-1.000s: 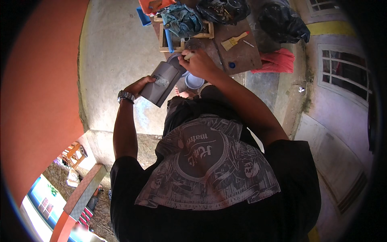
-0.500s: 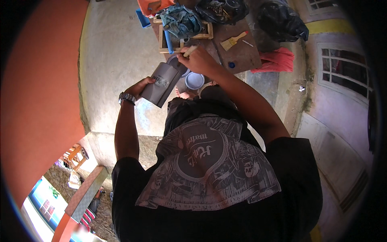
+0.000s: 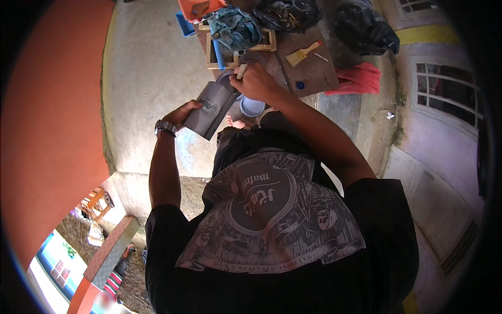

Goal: The person opens a paint can, pours some paint into a smaller container, and stirs it with a brush. They then add a green liquid from a can into the paint and continue mixing.

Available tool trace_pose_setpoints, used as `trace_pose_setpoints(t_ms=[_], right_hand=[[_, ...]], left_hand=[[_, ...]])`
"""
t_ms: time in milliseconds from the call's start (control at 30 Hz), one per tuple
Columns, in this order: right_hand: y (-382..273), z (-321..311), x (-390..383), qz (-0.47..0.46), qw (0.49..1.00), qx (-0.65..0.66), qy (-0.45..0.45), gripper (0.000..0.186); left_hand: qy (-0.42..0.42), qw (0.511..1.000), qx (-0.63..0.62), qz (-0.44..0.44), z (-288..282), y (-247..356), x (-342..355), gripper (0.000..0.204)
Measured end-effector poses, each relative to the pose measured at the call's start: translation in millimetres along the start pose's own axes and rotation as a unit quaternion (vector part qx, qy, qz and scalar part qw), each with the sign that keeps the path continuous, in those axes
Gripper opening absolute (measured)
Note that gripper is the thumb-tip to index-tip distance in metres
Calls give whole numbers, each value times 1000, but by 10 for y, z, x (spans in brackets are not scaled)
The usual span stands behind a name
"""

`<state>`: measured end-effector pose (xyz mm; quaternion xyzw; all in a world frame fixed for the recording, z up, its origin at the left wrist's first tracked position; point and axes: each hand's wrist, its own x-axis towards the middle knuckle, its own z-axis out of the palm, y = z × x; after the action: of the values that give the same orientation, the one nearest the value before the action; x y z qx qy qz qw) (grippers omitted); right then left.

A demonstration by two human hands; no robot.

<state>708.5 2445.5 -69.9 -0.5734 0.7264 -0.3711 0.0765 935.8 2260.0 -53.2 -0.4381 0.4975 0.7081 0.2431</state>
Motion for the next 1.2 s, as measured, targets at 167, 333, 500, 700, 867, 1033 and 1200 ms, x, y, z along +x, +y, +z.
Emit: trace_pose_setpoints(t_ms=[167,333,500,700,867,1033,1200], right_hand=[[-8,-17,-3,8,1000,-25,5,28],[4,1,-9,47,999,4,19,30],[-47,-11,-21,53,998,-18,-7,30],[-9,16,-40,-11,997,-35,64,25],[-39,-21,5,27,989,89,111,22],[-63,-88,-22,17,997,17,79,23],[59,45,-74,-17,997,1,79,25]], left_hand=[[17,1000,7,2,34,16,-41,68],[20,1000,-3,-5,3,-45,14,68],[13,1000,17,-8,6,-11,15,79],[13,1000,9,-7,38,2,-5,78],[11,1000,-13,-5,5,-65,27,74],[16,999,-28,-16,-31,-138,98,71],[9,997,-69,-14,-166,-254,222,67]])
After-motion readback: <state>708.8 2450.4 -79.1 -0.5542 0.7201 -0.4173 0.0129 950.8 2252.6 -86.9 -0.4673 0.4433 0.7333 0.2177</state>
